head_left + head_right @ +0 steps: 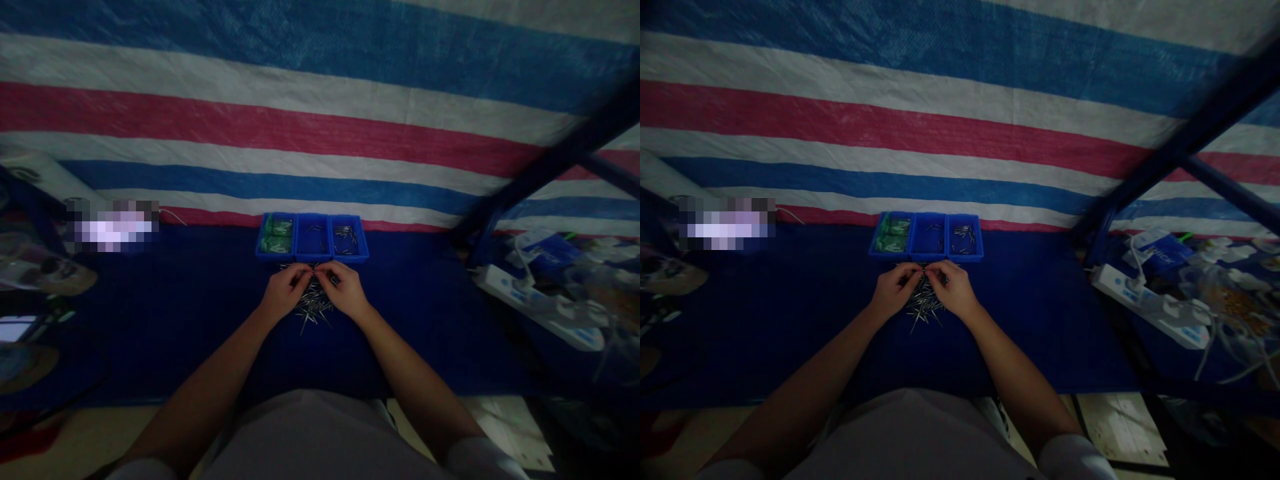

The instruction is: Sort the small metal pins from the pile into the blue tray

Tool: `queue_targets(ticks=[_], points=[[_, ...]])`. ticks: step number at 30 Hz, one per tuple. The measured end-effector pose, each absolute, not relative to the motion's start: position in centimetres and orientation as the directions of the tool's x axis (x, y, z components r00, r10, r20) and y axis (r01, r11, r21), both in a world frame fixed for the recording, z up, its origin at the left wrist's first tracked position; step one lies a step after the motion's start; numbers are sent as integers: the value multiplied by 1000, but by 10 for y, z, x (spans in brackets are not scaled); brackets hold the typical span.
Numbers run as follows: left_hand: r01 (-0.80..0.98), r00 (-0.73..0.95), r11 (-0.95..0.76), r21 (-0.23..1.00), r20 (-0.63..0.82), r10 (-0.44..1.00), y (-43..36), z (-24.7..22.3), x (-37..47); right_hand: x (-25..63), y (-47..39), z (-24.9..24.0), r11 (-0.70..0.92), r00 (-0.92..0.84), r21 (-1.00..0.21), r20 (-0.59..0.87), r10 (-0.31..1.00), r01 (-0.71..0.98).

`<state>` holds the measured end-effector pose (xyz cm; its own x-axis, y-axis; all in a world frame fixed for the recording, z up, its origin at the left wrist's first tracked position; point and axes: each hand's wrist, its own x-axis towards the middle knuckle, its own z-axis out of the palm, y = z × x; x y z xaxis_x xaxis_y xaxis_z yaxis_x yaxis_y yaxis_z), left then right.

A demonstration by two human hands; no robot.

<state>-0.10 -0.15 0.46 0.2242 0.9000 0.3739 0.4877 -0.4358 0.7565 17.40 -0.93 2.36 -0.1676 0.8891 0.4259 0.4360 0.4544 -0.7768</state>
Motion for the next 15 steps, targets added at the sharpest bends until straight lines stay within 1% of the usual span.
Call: queue_targets(ticks=[7, 15], points=[[522, 260, -459, 720, 378, 889, 0, 8, -3, 172, -12, 24, 501, -204, -737, 461, 863, 454], [468, 233, -458, 756, 395, 889, -3, 7, 0, 174, -11, 25, 504, -216, -715, 461, 861, 484]])
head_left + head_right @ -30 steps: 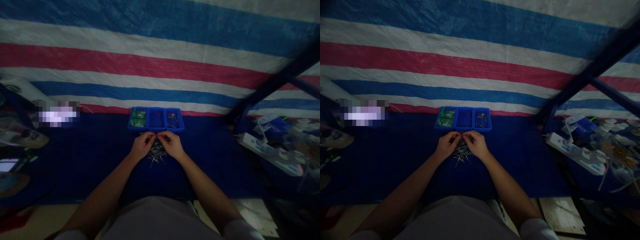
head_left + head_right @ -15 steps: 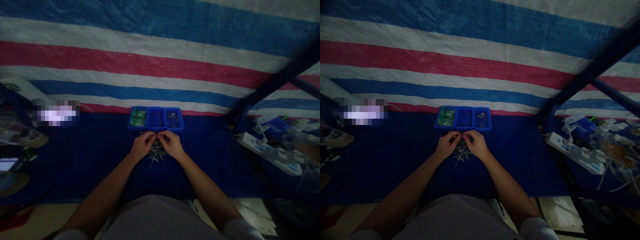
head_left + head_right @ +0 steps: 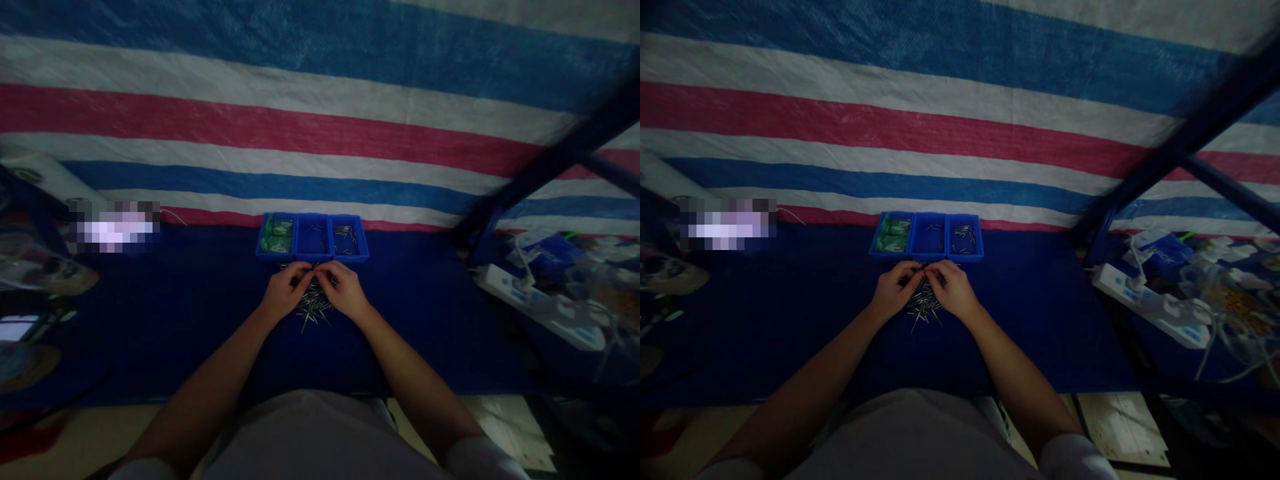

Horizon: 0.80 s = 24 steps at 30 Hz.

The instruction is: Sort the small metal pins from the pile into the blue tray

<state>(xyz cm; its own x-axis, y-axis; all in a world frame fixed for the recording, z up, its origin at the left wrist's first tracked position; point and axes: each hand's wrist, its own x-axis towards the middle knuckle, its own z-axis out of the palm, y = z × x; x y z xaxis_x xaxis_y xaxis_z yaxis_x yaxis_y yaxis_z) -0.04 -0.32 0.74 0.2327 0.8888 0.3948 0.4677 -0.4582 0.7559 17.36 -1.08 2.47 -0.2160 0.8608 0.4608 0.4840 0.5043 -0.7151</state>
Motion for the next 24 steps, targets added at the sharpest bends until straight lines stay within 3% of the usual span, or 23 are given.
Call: queue_targets(ticks=[12, 24], points=[[543, 257, -497, 676, 430, 865, 0, 7, -3, 172, -14, 29, 541, -242, -685, 490, 838, 488], [429, 222, -488, 760, 435, 873, -3, 9, -2, 172, -12, 24, 535, -307, -723, 439, 844, 438]])
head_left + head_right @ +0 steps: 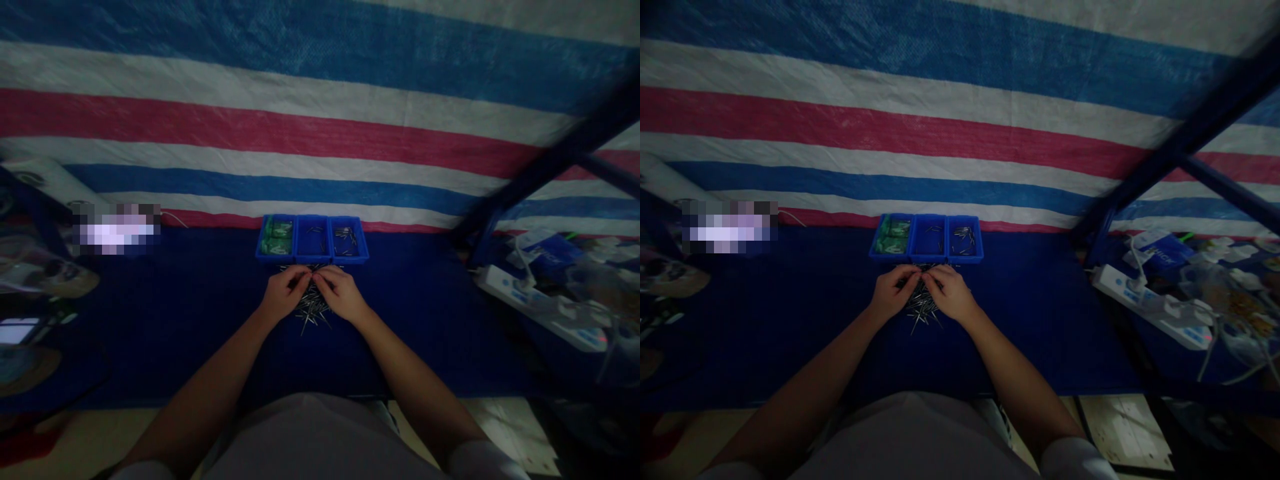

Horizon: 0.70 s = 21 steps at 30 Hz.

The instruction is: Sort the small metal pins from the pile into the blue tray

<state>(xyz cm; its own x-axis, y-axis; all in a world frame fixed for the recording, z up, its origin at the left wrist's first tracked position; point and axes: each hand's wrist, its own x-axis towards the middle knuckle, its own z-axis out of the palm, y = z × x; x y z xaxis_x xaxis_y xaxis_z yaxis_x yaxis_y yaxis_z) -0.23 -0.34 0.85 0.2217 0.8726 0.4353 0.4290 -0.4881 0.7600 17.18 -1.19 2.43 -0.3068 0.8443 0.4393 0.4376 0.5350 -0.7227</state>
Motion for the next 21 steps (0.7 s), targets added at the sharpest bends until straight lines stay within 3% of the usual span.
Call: queue_targets(ticks=[9, 16, 21], points=[[444, 284, -503, 741, 416, 864, -2, 8, -2, 171, -15, 26, 546, -216, -712, 506, 835, 441], [455, 293, -532, 714, 444, 847, -2, 6, -2, 168, -10, 19, 300, 12, -927, 311, 950, 224], [469, 258, -509, 721, 440, 860, -2, 8, -2, 169, -8, 17, 220, -22, -962, 219, 975, 160]])
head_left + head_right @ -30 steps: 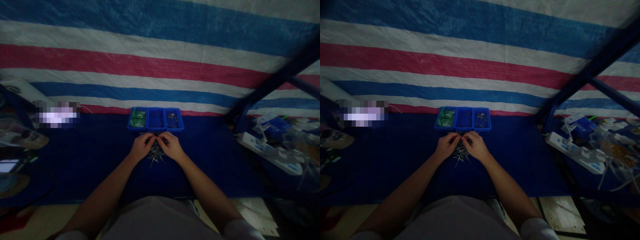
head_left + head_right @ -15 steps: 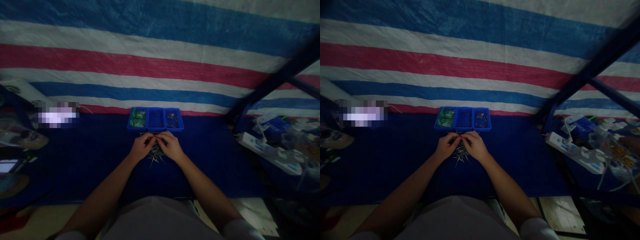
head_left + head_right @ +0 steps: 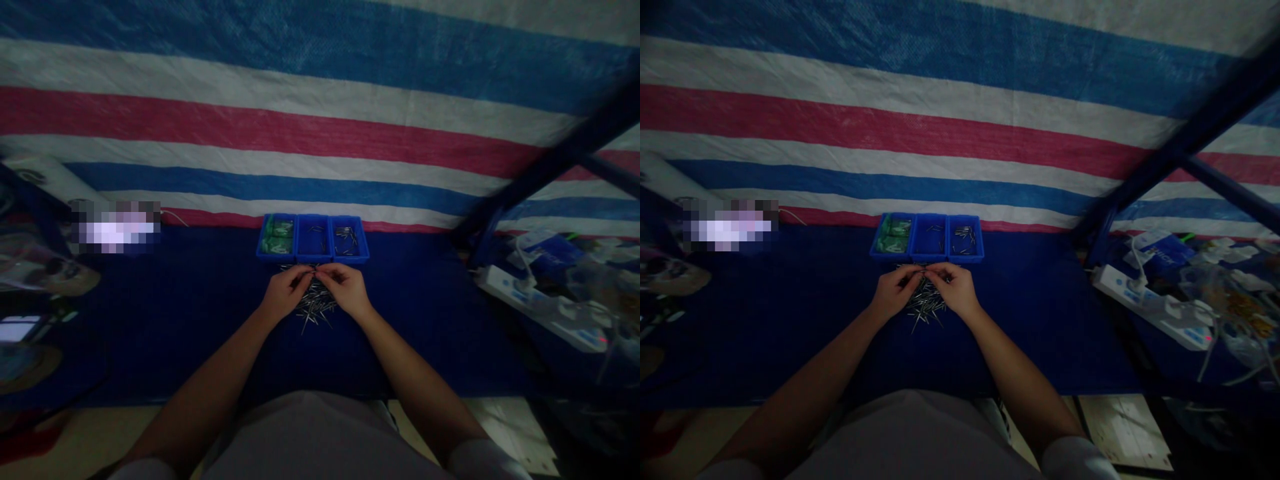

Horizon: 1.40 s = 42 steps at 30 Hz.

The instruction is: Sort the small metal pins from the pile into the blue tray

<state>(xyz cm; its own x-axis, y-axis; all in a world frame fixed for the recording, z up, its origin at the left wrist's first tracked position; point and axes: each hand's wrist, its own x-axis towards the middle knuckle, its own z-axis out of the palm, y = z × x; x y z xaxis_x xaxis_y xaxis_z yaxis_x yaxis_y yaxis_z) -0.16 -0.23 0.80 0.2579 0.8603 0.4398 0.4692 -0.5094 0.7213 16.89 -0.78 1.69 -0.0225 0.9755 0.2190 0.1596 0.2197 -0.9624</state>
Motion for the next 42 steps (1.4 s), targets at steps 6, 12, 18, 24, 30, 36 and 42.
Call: queue_targets(ticks=[6, 12, 18, 24, 30, 36, 42], points=[[458, 252, -526, 717, 462, 850, -3, 6, -1, 172, -11, 23, 360, -95, -840, 352, 931, 406], [488, 329, -552, 676, 444, 834, -3, 6, -1, 173, -11, 24, 375, -140, -793, 353, 925, 479], [517, 329, -515, 683, 397, 857, -2, 7, -1, 172, -12, 23, 347, -140, -827, 319, 937, 442], [578, 330, -517, 631, 399, 855, -1, 10, -1, 167, -7, 15, 145, -65, -987, 140, 988, 74], [596, 344, -527, 606, 400, 850, -1, 9, -3, 166, -6, 12, 6, -127, -996, 18, 992, -93], [629, 130, -527, 571, 592, 796, -10, 35, 5, 166, -2, 12, -18, -45, -969, -7, 999, -245], [515, 17, -507, 692, 583, 813, -79, 106, -1, 171, 3, 8, 84, -88, -994, 91, 992, -75]])
